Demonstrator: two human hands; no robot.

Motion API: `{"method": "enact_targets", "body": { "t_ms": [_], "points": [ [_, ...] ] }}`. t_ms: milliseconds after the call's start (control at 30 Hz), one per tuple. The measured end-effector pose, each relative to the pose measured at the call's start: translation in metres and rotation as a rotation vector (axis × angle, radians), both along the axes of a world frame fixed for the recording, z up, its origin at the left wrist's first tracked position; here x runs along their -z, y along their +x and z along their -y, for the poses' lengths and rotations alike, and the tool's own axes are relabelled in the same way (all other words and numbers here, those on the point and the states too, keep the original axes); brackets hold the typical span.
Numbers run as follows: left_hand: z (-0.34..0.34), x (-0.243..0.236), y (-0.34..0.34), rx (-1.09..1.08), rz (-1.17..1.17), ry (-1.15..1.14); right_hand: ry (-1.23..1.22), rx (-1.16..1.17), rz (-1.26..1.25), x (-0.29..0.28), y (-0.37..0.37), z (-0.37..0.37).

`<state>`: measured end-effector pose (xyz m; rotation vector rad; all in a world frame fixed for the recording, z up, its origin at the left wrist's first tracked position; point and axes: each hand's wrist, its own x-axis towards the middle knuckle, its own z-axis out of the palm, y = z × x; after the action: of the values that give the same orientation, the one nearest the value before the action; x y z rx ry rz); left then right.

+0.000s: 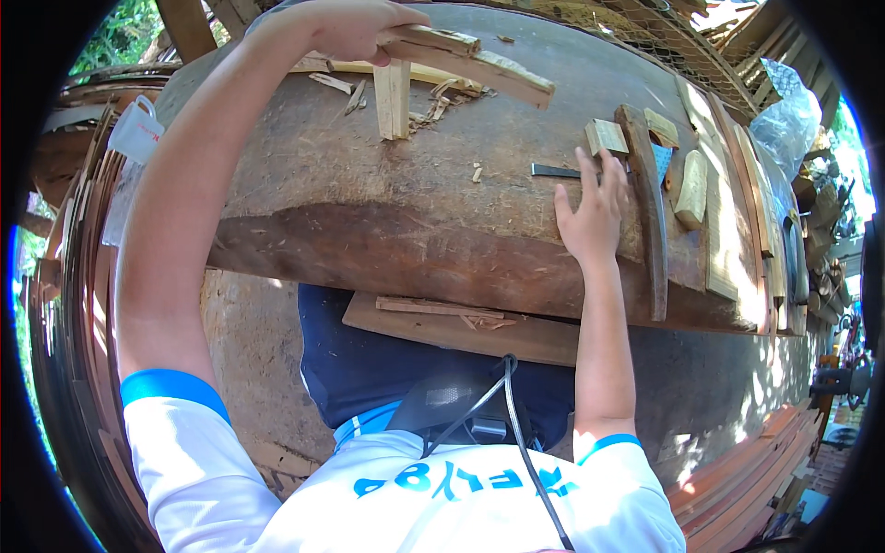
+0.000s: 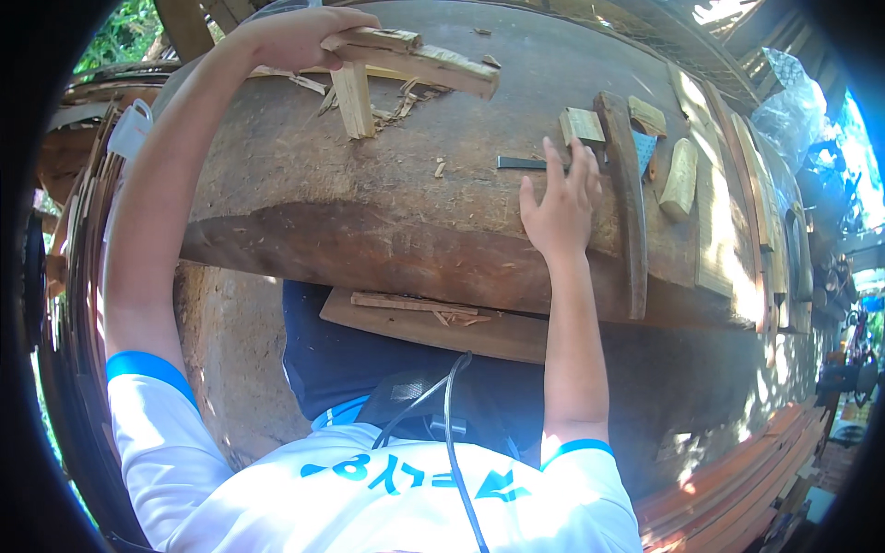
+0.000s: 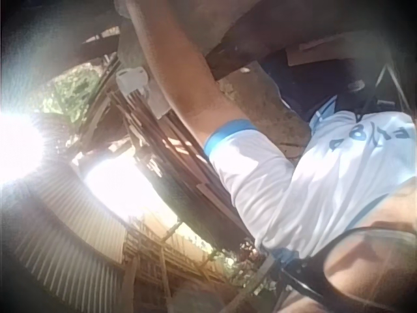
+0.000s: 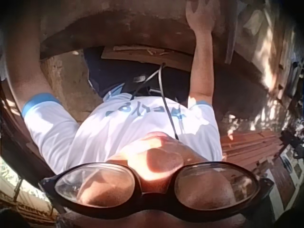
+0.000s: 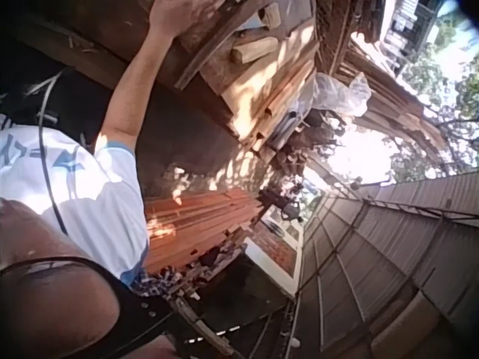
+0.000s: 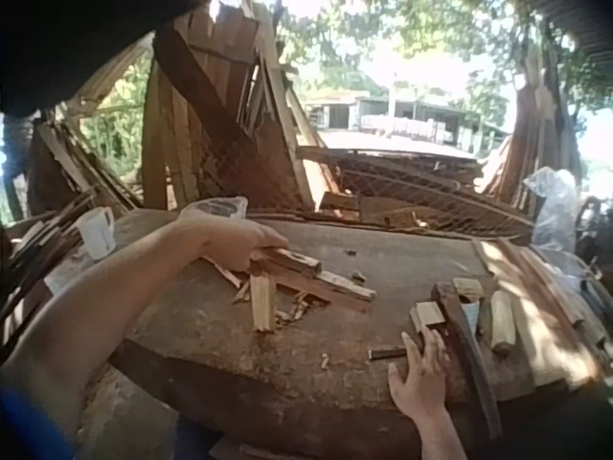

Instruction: Using a chisel and hammer to carve and shape a wooden piece on a workbench.

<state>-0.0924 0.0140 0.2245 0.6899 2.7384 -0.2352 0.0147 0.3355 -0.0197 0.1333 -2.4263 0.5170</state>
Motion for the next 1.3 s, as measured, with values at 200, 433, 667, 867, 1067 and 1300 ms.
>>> {"method": "enact_targets", "body": {
  "t_ms": [200,433,667,867,1067,1300],
  "points": [
    [-0.003,0.001,-0.004,0.148,-0.001,-0.024,-0.071,-0.091,0.101,0.013,-0.010,-0.013],
    [0.060,0.052,-0.037,0.203,-0.221,0.128,-0.009,-0.040,0.179,-0.002,-0.003,-0.002],
    [0.036,0.016,-0.006,-0.022,0.023,0.137,0.042,-0.045,0.155,0.005,-0.001,-0.008],
    [-0.001,-0.003,0.004,-0.054,0.181,0.029,0.025,-0.047,0.150,0.003,0.001,-0.012],
    [0.015,0.012,-0.019,-0.136,0.015,-0.025,0.053,-0.037,0.150,0.003,-0.002,-0.010],
    [0.015,0.000,-0.003,-0.122,-0.022,-0.054,0.047,-0.047,0.160,0.004,-0.003,-0.007]
  ]
}}
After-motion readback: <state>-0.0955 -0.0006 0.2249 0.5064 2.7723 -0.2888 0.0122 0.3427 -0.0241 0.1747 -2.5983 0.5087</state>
